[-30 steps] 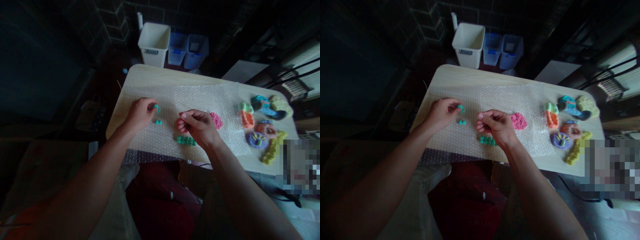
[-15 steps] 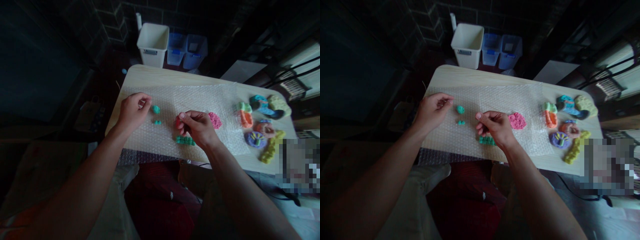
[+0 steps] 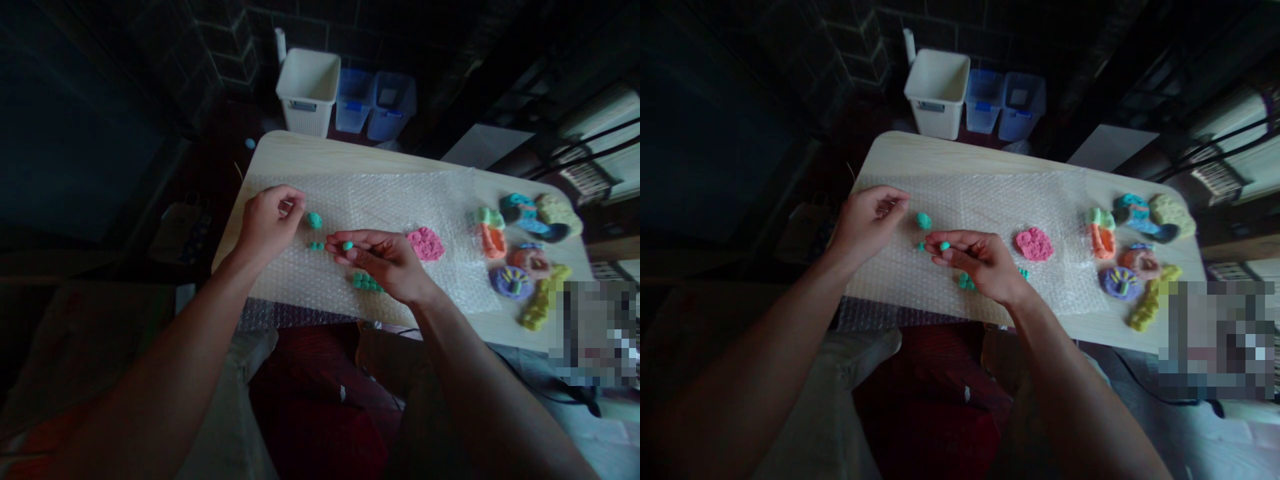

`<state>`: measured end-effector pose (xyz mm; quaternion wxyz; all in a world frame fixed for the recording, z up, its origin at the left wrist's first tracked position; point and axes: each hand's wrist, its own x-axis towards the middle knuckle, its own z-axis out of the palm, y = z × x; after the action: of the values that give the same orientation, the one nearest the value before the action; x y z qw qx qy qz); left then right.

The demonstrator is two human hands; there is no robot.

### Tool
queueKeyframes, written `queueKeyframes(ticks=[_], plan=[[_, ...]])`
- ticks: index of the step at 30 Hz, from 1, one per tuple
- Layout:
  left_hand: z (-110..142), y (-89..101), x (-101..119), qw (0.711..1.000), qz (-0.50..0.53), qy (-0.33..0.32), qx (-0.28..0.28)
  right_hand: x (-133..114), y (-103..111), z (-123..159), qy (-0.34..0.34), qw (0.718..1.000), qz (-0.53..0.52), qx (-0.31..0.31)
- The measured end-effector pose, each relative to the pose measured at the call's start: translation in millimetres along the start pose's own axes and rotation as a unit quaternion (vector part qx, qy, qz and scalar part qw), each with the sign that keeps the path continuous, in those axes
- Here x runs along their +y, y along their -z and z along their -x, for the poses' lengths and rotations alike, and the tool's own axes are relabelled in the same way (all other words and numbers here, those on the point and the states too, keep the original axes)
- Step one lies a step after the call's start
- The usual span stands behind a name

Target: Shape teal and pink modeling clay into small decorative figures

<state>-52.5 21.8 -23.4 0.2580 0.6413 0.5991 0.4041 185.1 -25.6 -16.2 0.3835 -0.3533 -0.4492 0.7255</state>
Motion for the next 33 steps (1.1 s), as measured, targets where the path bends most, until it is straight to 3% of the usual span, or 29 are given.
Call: queueKeyframes(ticks=[9,17,26,29,33], plan=[[6.5,9.2,3.8,1.000,-0.021,-0.014,0.002,-3.4,-0.7,-1.1,-0.056,0.997,-0.035,-0.025],[30.3,23.4,-1.3,0.984,-0.043,-0.040,-0.169,-7.7,3.4,-3.7,0.020,0.997,-0.049,0.049],[33.5,1.3,-8.3,0.971,-0.094,-0.091,-0.200,-6.3,6.5,-11.5,-0.005,0.991,-0.092,0.100],[31.8,3.8,-8.9,0.975,-0.035,-0.060,-0.210,-5.6,9.8,-12.2,0.010,0.988,-0.088,0.128],[30.6,16.8,-4.9,0.959,0.151,0.037,-0.237,-5.1,12.4,-12.8,0.026,0.984,-0.121,0.129]])
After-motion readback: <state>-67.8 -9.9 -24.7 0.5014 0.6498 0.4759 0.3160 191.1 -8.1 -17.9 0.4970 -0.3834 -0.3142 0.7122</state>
